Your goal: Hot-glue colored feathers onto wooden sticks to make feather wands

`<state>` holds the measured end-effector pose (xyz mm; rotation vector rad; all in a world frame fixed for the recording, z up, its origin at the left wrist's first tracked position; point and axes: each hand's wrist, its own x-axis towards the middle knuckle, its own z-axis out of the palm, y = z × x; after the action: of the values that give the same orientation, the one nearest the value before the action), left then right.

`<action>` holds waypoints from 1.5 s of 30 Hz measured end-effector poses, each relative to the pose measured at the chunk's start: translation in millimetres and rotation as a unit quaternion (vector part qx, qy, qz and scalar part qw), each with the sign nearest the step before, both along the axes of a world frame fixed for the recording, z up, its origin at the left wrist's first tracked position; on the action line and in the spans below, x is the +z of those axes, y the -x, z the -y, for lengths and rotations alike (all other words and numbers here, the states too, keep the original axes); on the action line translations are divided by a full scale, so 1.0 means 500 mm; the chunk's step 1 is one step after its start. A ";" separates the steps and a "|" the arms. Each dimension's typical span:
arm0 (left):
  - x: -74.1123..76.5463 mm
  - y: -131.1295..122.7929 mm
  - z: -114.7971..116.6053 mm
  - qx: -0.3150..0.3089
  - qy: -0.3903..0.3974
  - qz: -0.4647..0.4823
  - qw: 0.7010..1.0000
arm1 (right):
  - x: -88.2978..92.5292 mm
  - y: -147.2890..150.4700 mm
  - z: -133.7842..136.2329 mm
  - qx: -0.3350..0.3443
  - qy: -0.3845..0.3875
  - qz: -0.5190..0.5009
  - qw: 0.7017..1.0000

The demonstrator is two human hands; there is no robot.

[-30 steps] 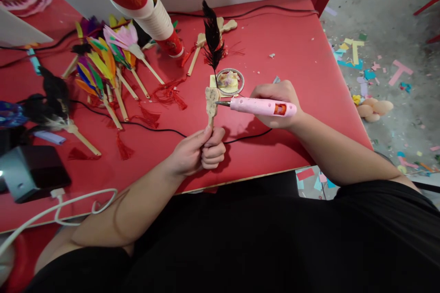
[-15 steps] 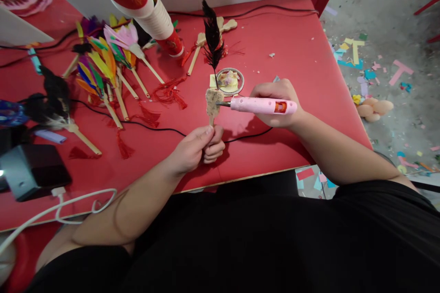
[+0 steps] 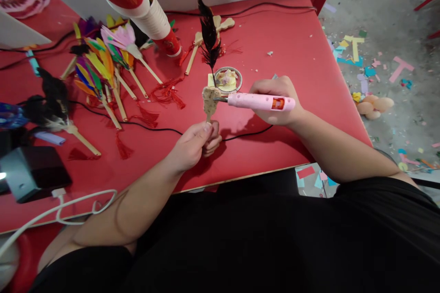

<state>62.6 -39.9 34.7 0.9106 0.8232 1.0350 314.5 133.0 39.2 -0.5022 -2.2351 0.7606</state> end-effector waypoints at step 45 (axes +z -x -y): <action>0.000 0.003 0.008 -0.053 0.029 0.067 0.996 | -0.001 -0.006 -0.001 -0.046 -0.001 0.053 0.997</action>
<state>61.3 -43.8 34.7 0.8179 0.6827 0.9629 317.7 133.5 38.5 -0.6549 -2.2927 0.6978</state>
